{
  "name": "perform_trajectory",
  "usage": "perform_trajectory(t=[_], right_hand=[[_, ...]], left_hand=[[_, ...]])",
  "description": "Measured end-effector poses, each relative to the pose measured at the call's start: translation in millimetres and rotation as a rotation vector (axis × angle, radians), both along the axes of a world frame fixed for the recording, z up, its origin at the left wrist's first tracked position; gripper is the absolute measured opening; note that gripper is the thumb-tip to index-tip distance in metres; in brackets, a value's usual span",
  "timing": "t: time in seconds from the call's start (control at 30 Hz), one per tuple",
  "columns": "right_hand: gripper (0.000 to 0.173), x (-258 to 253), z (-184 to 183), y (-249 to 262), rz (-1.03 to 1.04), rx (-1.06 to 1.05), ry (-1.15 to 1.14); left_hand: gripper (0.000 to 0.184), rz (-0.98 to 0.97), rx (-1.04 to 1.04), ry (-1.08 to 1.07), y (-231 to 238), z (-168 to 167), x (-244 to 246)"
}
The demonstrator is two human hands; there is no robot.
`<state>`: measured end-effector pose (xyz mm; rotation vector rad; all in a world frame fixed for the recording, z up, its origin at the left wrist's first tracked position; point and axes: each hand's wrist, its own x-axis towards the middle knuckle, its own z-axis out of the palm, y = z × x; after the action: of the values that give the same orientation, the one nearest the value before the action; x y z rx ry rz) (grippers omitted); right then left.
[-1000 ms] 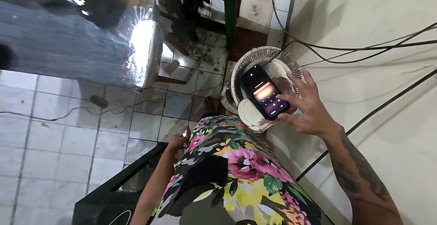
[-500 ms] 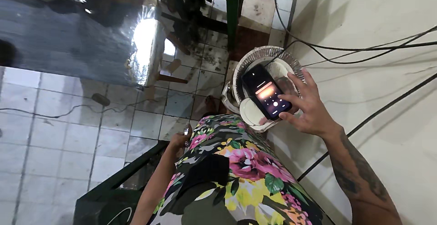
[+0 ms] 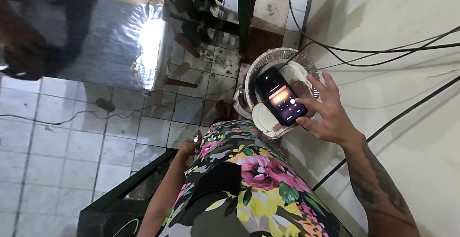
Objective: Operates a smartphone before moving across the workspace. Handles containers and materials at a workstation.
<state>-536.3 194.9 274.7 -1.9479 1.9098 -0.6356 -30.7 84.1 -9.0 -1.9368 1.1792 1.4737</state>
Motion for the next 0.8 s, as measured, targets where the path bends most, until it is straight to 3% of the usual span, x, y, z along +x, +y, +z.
perform_trajectory(t=[0.8], right_hand=[[0.053,7,5,4,-0.026,-0.041,0.025]], left_hand=[[0.04,0.034,0.003,0.013,-5,-2,2]])
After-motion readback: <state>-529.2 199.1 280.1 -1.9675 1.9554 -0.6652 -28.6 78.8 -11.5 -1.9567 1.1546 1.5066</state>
